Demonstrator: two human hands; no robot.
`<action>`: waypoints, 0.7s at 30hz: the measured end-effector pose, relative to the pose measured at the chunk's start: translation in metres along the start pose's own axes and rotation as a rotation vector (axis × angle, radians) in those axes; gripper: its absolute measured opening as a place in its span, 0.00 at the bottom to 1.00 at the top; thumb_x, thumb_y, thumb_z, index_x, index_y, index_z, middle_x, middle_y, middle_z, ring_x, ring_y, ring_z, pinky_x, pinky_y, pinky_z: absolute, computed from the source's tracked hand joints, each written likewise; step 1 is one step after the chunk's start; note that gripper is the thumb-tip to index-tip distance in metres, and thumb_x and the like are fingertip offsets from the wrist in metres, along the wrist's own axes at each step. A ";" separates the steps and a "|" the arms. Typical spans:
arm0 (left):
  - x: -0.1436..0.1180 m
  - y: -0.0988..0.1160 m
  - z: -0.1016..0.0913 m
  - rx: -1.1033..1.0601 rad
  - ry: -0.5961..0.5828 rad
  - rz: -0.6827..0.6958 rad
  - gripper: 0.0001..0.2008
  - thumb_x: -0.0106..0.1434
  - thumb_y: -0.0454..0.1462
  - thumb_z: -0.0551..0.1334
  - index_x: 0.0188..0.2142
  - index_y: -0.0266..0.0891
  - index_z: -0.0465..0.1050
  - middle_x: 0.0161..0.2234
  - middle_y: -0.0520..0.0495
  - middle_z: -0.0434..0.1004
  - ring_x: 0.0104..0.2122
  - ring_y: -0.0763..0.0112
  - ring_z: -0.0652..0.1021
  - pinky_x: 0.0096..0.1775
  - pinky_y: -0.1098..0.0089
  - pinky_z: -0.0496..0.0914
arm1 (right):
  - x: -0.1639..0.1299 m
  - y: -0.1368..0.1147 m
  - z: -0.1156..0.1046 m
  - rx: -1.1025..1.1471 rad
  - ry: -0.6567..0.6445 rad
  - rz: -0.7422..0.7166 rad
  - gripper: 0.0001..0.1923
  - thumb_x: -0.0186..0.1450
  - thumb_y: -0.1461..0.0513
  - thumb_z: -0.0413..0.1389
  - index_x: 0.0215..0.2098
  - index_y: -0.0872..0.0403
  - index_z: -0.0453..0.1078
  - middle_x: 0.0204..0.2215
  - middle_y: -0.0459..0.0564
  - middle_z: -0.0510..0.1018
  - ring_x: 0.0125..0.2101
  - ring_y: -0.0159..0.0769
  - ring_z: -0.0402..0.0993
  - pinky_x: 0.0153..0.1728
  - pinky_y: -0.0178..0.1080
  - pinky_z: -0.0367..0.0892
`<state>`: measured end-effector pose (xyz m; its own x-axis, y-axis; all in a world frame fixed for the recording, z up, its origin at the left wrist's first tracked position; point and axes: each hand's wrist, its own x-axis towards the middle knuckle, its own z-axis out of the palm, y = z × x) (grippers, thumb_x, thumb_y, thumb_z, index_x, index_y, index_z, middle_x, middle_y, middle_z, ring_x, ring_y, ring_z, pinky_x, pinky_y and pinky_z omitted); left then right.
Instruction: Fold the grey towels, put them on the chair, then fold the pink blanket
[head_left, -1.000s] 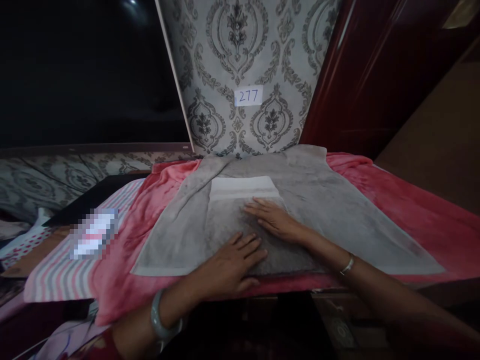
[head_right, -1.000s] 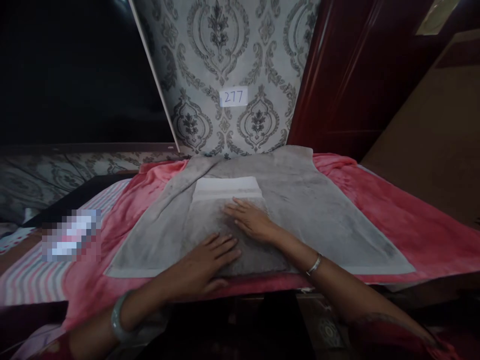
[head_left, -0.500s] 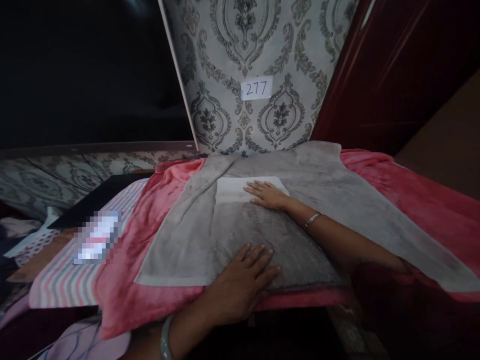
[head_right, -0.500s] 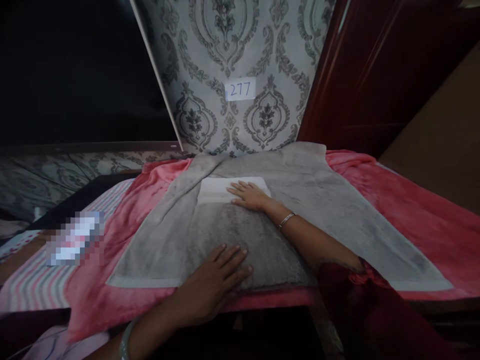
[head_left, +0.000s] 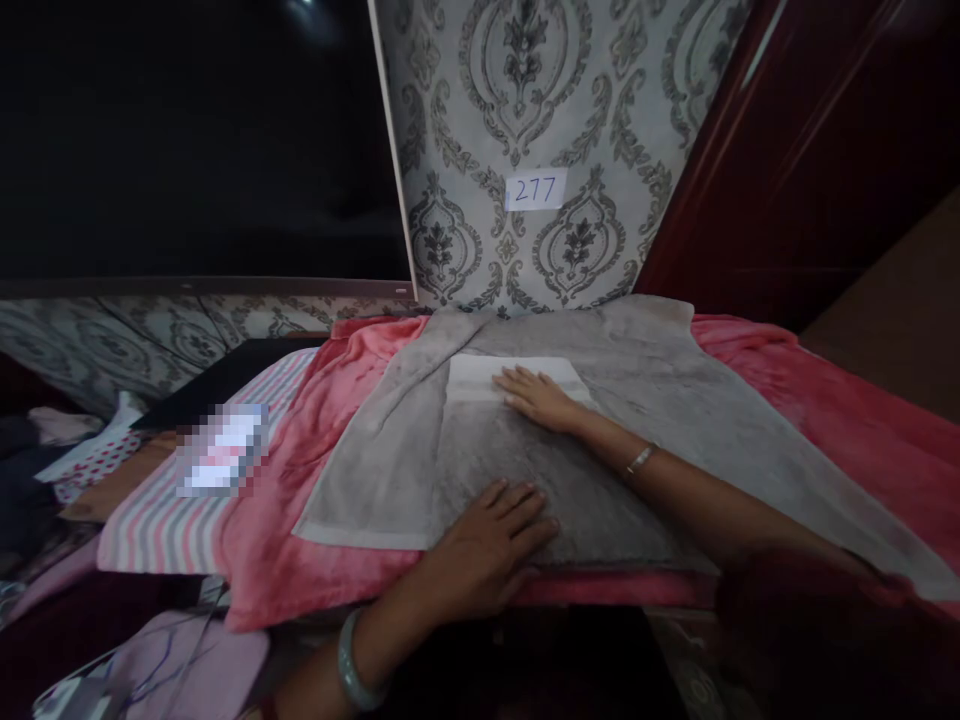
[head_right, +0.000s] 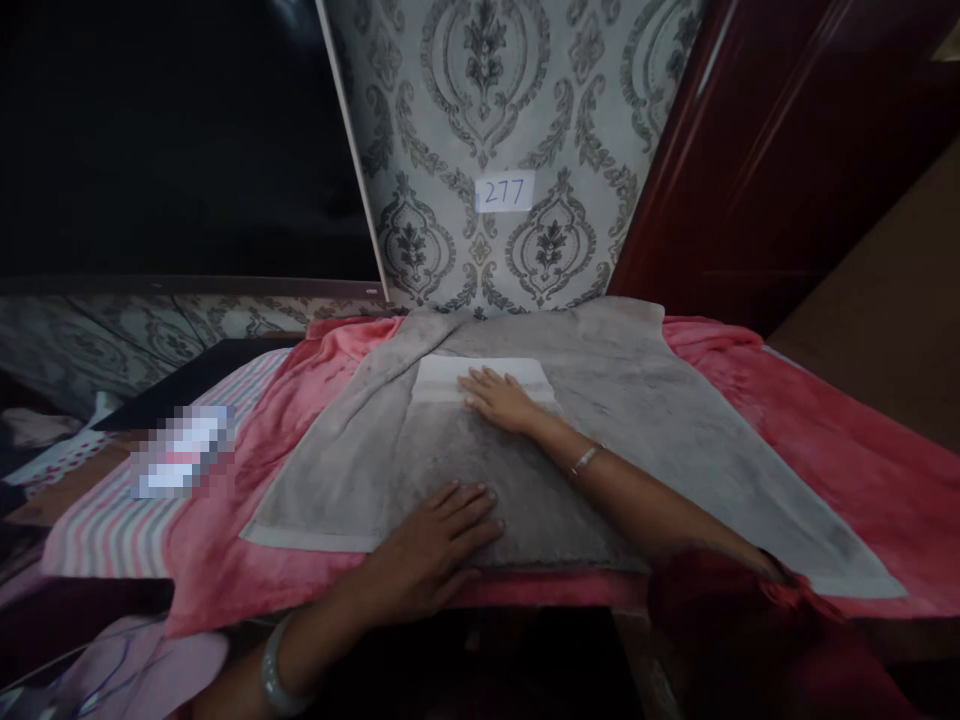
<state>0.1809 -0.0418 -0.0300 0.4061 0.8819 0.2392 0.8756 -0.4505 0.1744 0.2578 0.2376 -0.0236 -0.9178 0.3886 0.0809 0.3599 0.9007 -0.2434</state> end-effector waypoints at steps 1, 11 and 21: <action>-0.004 0.000 0.000 0.003 0.022 -0.034 0.26 0.70 0.43 0.58 0.66 0.44 0.63 0.68 0.40 0.63 0.69 0.57 0.61 0.69 0.49 0.54 | -0.009 -0.012 0.005 -0.018 0.000 -0.064 0.31 0.75 0.47 0.39 0.74 0.44 0.50 0.73 0.51 0.48 0.72 0.52 0.40 0.67 0.63 0.46; -0.033 0.000 0.022 0.175 0.135 -0.297 0.39 0.63 0.42 0.66 0.70 0.42 0.54 0.72 0.33 0.51 0.71 0.45 0.52 0.66 0.39 0.54 | -0.041 -0.051 0.030 -0.082 0.046 -0.176 0.33 0.75 0.47 0.42 0.75 0.43 0.45 0.74 0.52 0.43 0.72 0.49 0.39 0.69 0.61 0.41; -0.035 -0.008 0.028 0.272 0.230 -0.238 0.36 0.63 0.38 0.64 0.69 0.44 0.57 0.70 0.37 0.56 0.70 0.46 0.57 0.64 0.41 0.59 | -0.089 0.007 0.009 -0.050 0.054 0.114 0.34 0.74 0.45 0.42 0.74 0.44 0.48 0.74 0.53 0.45 0.72 0.55 0.39 0.66 0.68 0.42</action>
<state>0.1673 -0.0650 -0.0660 0.1425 0.8893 0.4346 0.9875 -0.1578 -0.0009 0.3403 0.2077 -0.0408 -0.8606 0.4979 0.1073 0.4709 0.8580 -0.2052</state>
